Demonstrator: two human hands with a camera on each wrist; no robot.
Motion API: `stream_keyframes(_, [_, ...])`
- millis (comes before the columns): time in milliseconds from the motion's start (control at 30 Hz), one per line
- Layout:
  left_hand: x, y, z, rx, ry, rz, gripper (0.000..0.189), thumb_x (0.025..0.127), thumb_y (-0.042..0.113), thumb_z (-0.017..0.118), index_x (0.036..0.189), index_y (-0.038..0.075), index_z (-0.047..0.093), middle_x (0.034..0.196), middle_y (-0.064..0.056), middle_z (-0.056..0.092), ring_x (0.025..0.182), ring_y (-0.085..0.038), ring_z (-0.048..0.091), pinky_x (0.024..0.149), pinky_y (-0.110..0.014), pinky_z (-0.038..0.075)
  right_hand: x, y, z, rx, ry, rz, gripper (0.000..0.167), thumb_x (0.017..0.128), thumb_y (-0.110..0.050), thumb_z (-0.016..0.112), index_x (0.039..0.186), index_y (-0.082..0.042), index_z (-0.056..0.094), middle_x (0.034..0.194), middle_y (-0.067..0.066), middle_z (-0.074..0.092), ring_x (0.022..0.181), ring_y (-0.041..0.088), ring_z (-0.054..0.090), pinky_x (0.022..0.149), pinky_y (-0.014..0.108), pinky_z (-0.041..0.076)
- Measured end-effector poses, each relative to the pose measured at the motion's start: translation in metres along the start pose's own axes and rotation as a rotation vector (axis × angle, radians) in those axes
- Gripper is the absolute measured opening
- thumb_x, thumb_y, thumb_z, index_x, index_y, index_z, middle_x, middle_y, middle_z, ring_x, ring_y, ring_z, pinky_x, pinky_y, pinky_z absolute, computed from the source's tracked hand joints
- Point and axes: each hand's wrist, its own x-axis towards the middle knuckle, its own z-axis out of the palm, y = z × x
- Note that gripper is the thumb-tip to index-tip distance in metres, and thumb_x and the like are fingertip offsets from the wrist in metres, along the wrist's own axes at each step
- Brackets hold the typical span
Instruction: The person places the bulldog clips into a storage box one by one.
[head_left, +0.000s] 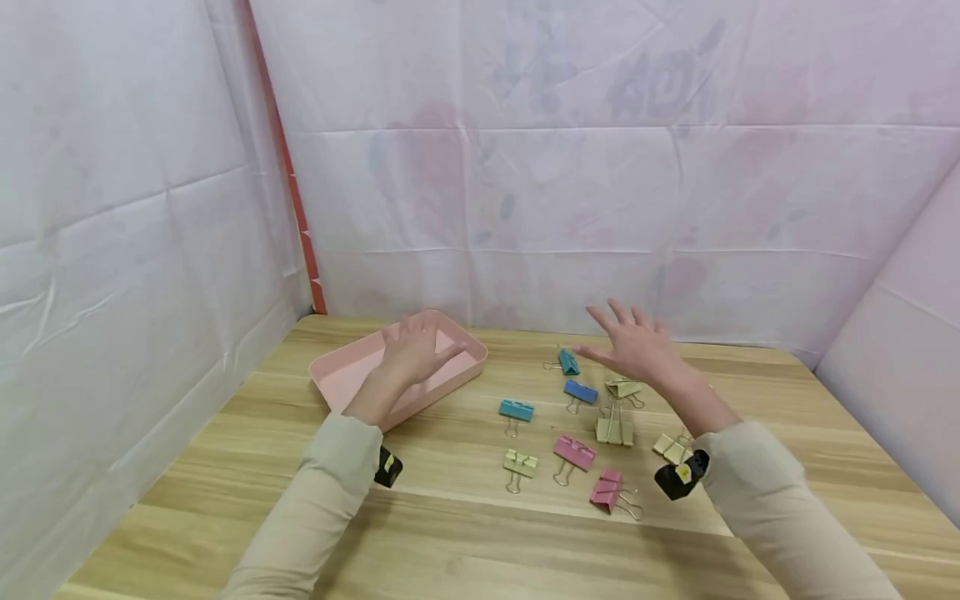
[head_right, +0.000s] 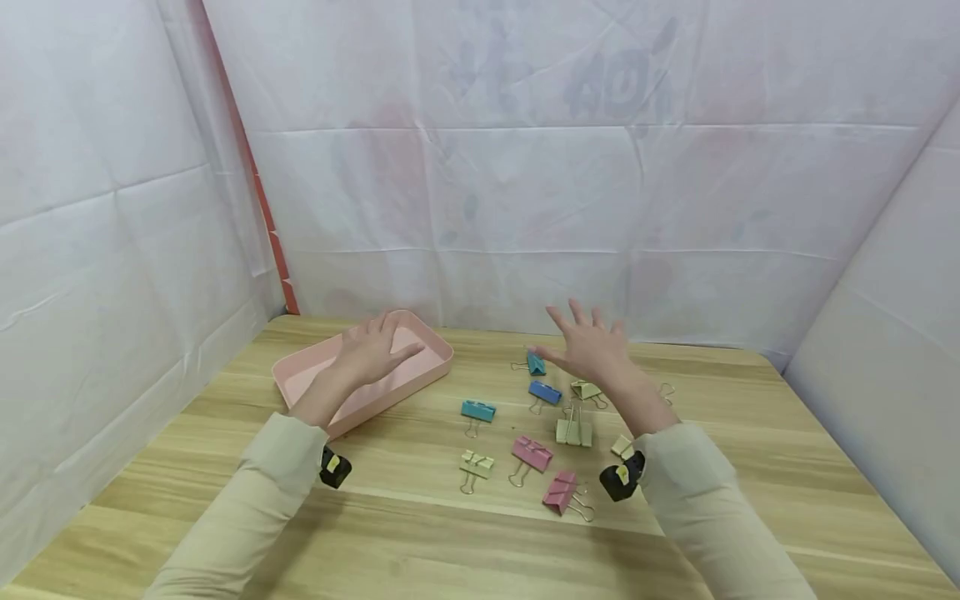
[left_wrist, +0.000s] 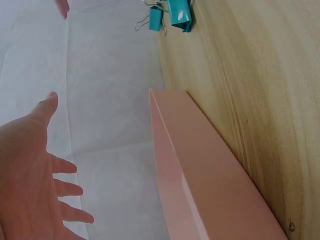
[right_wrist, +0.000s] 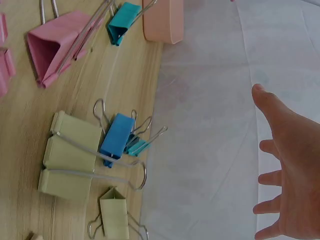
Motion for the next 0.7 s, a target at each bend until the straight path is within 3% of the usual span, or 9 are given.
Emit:
stream_keyframes(133, [-0.001, -0.007, -0.005, -0.014, 0.062, -0.003, 0.076, 0.091, 0.060, 0.036, 0.143, 0.006, 0.026, 0.144, -0.019, 0.027, 0.130, -0.040, 0.021, 0.096, -0.061, 0.017, 0.005, -0.010, -0.002, 0.003, -0.013, -0.014, 0.082, 0.087, -0.063, 0.043, 0.147, -0.012, 0.019, 0.147, 0.025, 0.011, 0.129, 0.051, 0.011, 0.093, 0.070, 0.008])
stream_keyframes(300, [-0.009, -0.014, -0.015, -0.092, 0.084, -0.018, 0.071, 0.094, 0.054, 0.036, 0.143, 0.002, 0.027, 0.145, -0.023, 0.023, 0.131, -0.039, 0.021, 0.098, -0.061, 0.018, 0.013, -0.026, -0.002, 0.005, -0.004, -0.042, 0.081, 0.088, -0.058, 0.046, 0.147, -0.009, 0.020, 0.146, 0.024, 0.017, 0.129, 0.047, 0.017, 0.094, 0.066, 0.016])
stream_keyframes(400, [-0.015, -0.020, -0.019, -0.145, 0.102, -0.036, 0.068, 0.094, 0.049, 0.040, 0.140, 0.000, 0.029, 0.142, -0.023, 0.028, 0.130, -0.039, 0.024, 0.098, -0.058, 0.022, 0.019, -0.038, -0.001, 0.028, 0.004, -0.057, 0.078, 0.089, -0.053, 0.049, 0.146, -0.007, 0.021, 0.146, 0.023, 0.019, 0.129, 0.045, 0.021, 0.095, 0.064, 0.019])
stream_keyframes(700, [-0.039, -0.042, -0.025, -0.309, 0.148, -0.157, 0.060, 0.095, 0.034, 0.043, 0.136, -0.008, 0.033, 0.138, -0.026, 0.032, 0.126, -0.040, 0.030, 0.099, -0.053, 0.025, 0.035, -0.071, 0.008, 0.123, -0.032, -0.053, 0.070, 0.092, -0.047, 0.048, 0.143, -0.003, 0.029, 0.142, 0.023, 0.029, 0.125, 0.043, 0.031, 0.095, 0.057, 0.029])
